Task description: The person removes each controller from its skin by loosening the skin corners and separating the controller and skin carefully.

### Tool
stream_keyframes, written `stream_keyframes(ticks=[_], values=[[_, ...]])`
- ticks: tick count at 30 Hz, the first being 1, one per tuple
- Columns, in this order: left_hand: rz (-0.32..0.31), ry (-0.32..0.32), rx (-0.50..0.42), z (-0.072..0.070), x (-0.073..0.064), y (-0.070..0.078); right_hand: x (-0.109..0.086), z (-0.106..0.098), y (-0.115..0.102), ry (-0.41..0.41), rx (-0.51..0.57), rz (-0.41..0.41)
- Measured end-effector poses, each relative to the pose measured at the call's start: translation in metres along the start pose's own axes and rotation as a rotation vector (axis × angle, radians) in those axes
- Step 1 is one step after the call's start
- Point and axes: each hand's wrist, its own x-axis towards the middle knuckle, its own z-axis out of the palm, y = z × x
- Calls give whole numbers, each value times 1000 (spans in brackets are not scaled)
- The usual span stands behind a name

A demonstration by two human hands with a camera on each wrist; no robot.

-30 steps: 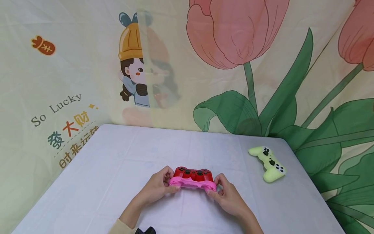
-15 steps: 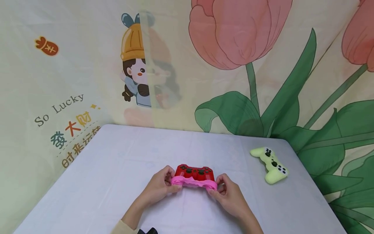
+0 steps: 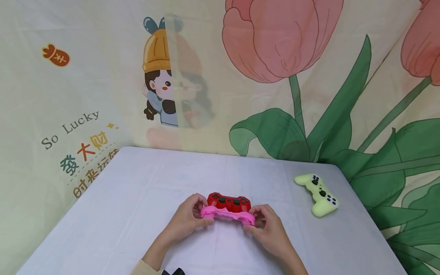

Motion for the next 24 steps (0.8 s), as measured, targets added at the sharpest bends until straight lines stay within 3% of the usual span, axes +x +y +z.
stream_keyframes(ticks=[7,24], values=[[24,-15,47,1,-1,1,-2,1,0,10,-79,-18],[32,-6,62,3,-1,5,-3,1,-4,48,-119,-37]])
